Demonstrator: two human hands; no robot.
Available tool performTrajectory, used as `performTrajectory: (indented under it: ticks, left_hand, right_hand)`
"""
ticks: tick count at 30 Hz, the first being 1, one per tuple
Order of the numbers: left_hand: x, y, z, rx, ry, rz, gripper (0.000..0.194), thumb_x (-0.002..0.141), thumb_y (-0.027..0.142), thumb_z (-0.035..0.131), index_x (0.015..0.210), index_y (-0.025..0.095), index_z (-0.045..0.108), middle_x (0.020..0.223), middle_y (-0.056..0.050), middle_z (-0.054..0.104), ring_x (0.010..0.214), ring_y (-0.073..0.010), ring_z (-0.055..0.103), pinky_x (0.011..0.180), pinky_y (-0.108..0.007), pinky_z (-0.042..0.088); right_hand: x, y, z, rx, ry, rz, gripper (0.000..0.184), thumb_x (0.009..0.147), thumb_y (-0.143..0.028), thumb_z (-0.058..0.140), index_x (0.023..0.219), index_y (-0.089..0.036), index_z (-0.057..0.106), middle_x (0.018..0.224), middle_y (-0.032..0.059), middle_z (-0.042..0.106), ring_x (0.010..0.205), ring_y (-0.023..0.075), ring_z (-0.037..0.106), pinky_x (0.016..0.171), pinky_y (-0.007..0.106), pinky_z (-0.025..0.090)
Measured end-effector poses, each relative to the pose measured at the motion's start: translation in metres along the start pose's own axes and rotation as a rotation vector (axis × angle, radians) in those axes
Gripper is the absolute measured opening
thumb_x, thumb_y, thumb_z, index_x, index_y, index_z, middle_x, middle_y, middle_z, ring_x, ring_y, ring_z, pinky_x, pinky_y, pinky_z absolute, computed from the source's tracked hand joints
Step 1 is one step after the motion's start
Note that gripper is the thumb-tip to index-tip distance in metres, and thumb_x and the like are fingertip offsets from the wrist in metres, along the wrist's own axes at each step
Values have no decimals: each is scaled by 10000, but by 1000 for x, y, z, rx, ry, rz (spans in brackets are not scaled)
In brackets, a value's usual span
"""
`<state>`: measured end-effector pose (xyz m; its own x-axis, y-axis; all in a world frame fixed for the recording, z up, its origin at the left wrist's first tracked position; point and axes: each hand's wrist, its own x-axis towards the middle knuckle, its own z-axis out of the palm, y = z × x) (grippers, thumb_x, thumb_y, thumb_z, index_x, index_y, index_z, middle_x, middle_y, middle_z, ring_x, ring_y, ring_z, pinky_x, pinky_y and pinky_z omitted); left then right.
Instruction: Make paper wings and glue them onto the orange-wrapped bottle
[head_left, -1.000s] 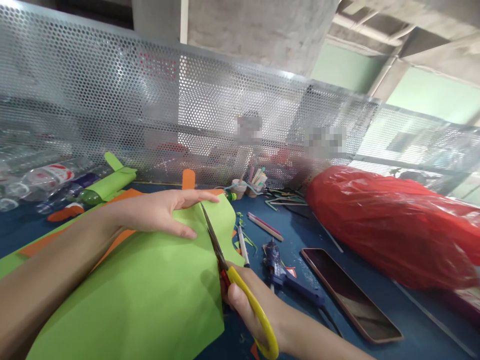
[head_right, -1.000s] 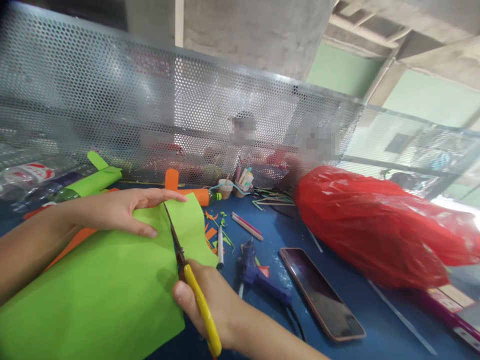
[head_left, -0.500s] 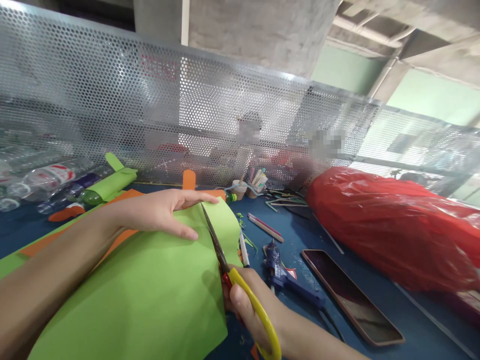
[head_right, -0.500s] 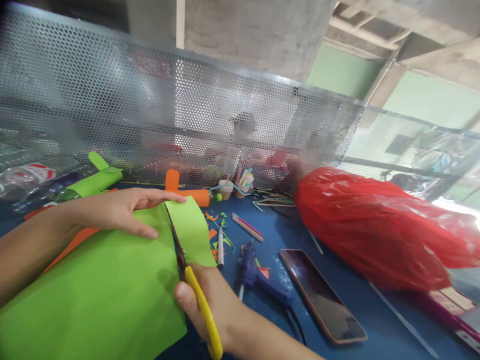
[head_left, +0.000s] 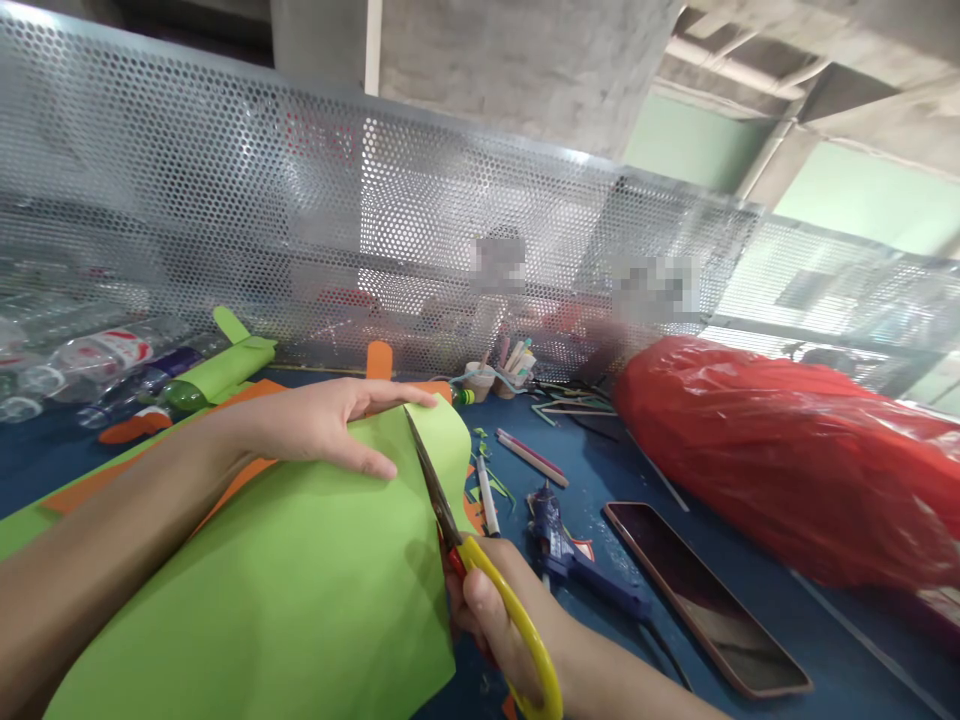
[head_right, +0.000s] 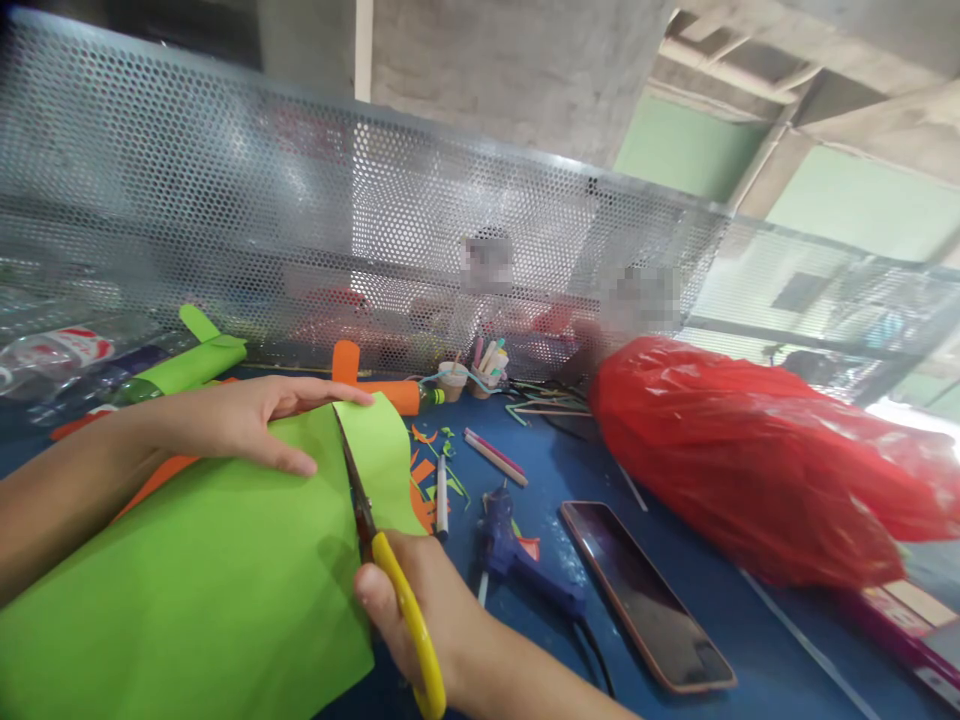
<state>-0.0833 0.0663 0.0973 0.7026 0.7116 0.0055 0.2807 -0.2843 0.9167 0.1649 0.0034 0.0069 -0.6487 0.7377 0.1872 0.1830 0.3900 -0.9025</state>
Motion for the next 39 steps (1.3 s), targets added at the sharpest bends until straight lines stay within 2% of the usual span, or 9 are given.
performTrajectory:
  ticks: [4, 9, 15, 21, 28, 35, 39]
  left_hand:
    - [0, 1, 0, 7, 0, -4, 677, 796, 217, 760, 1367, 397, 445, 1422, 34, 540, 1260, -263, 541, 980, -349, 513]
    - [1, -2, -1, 47, 14, 22, 674, 796, 244, 762, 1365, 414, 443, 1441, 43, 516, 1272, -260, 528, 984, -341, 507]
    - [1, -2, -1, 38, 16, 28, 628, 809, 268, 751, 1348, 410, 460, 1457, 46, 490, 1282, -254, 514, 971, -319, 509]
    - [1, 0, -1, 97, 19, 54, 476, 887, 337, 657, 1328, 392, 486, 1442, 36, 508, 1323, -255, 465, 1018, -335, 450]
    - [6, -8, -4, 214, 28, 72, 522, 827, 316, 723, 1307, 357, 522, 1470, 17, 475, 1364, -261, 403, 1078, -357, 367]
    - [10, -10, 2, 166, 8, 67, 581, 789, 318, 759, 1313, 334, 507, 1484, 0, 455, 1385, -268, 366, 1128, -398, 299]
    - [10, -11, 5, 121, 20, 72, 607, 764, 315, 783, 1298, 331, 496, 1441, -11, 498, 1344, -256, 424, 1091, -386, 351]
  right_hand:
    - [0, -2, 1, -12, 32, -31, 670, 810, -843, 266, 719, -203, 445, 614, -19, 398, 602, 136, 411, 509, 240, 383]
    - [-2, -1, 4, -38, 89, -15, 647, 815, -839, 261, 670, -219, 375, 588, -38, 346, 556, 110, 346, 447, 217, 298]
    - [-1, 1, 1, -67, 85, -15, 650, 810, -845, 255, 653, -222, 353, 569, -56, 307, 519, 91, 284, 418, 217, 238]
    - [0, 2, -1, -79, 38, -38, 633, 843, -817, 224, 688, -222, 372, 598, -42, 343, 543, 104, 320, 443, 223, 274]
    - [-2, -5, -2, -117, -62, -96, 626, 893, -762, 169, 737, -207, 414, 647, -16, 427, 557, 117, 370, 481, 237, 343]
    - [-3, -18, -5, -231, -4, -151, 577, 944, -688, 157, 788, -207, 434, 705, -7, 462, 599, 134, 412, 529, 252, 378]
    - [-2, -14, -2, -198, 38, -142, 576, 940, -695, 154, 781, -211, 423, 697, -8, 457, 603, 136, 402, 539, 258, 372]
